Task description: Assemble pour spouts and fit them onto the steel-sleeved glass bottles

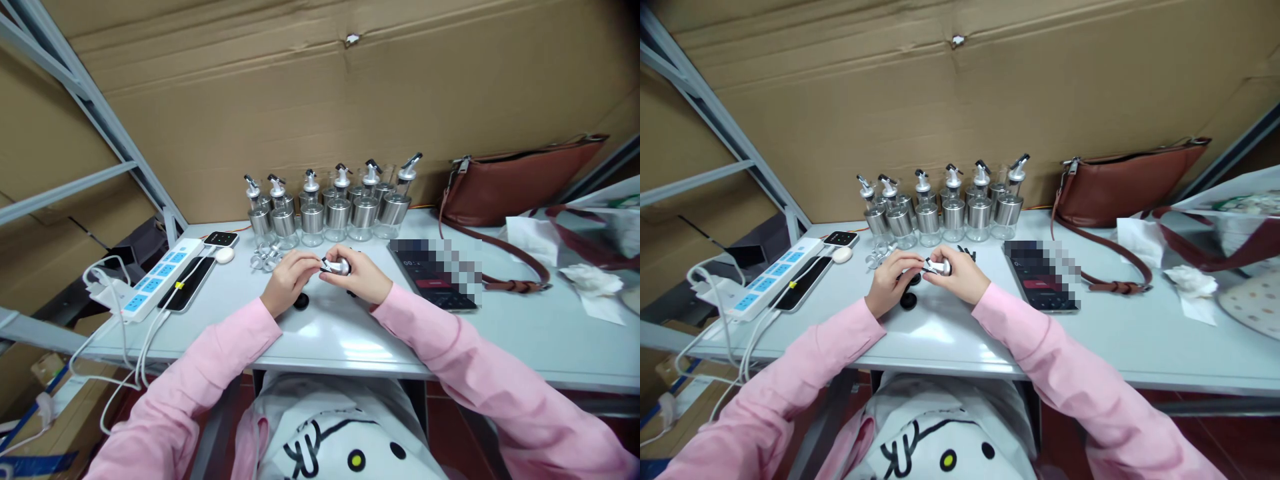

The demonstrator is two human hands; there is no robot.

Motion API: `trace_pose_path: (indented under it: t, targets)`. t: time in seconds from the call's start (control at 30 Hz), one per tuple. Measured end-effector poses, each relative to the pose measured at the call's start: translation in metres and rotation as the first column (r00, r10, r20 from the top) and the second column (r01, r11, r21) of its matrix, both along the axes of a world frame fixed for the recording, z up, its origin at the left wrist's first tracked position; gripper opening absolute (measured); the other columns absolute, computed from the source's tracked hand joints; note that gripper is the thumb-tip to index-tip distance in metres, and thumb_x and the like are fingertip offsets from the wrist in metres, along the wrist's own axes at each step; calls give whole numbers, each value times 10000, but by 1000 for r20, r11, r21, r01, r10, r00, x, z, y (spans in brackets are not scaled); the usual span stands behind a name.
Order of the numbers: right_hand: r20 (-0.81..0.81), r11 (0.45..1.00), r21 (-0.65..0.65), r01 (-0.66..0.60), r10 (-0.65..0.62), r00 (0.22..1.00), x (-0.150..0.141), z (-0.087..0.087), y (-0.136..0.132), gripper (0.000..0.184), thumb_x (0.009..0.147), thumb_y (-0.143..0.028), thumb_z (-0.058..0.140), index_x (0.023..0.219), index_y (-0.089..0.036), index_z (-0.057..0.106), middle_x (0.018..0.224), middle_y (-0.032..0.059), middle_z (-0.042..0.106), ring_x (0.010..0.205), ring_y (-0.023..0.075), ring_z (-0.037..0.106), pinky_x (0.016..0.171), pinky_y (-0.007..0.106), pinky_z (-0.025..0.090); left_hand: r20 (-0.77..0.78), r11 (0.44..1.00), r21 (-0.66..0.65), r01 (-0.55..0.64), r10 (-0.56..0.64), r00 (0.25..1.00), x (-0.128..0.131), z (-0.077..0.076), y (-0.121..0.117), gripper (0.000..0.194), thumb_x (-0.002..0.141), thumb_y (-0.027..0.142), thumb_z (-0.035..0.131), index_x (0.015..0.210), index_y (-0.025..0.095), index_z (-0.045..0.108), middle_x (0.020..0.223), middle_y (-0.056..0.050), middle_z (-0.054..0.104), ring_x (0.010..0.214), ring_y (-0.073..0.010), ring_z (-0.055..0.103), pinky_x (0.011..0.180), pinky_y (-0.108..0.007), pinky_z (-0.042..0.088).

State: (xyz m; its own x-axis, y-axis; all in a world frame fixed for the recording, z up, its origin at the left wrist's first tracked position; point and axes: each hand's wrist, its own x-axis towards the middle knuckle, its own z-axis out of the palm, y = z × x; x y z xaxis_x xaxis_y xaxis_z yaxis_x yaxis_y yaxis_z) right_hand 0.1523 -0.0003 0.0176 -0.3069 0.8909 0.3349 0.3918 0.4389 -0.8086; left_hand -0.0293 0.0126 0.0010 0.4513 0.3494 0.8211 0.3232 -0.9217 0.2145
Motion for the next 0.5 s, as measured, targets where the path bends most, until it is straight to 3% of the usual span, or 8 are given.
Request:
trace_pose_path:
  t: [0.5]
  targets:
    - [40,998,48,33,-35,999,0,0,0,219,672,-332,626,738,-184,479,650,-25,530,560,100,429,557,229,337,-3,999,-28,15,-15,1000,1,0,2,97,860,139,546,954,159,557,933,-69,637,882,-147,589,790,-301,488]
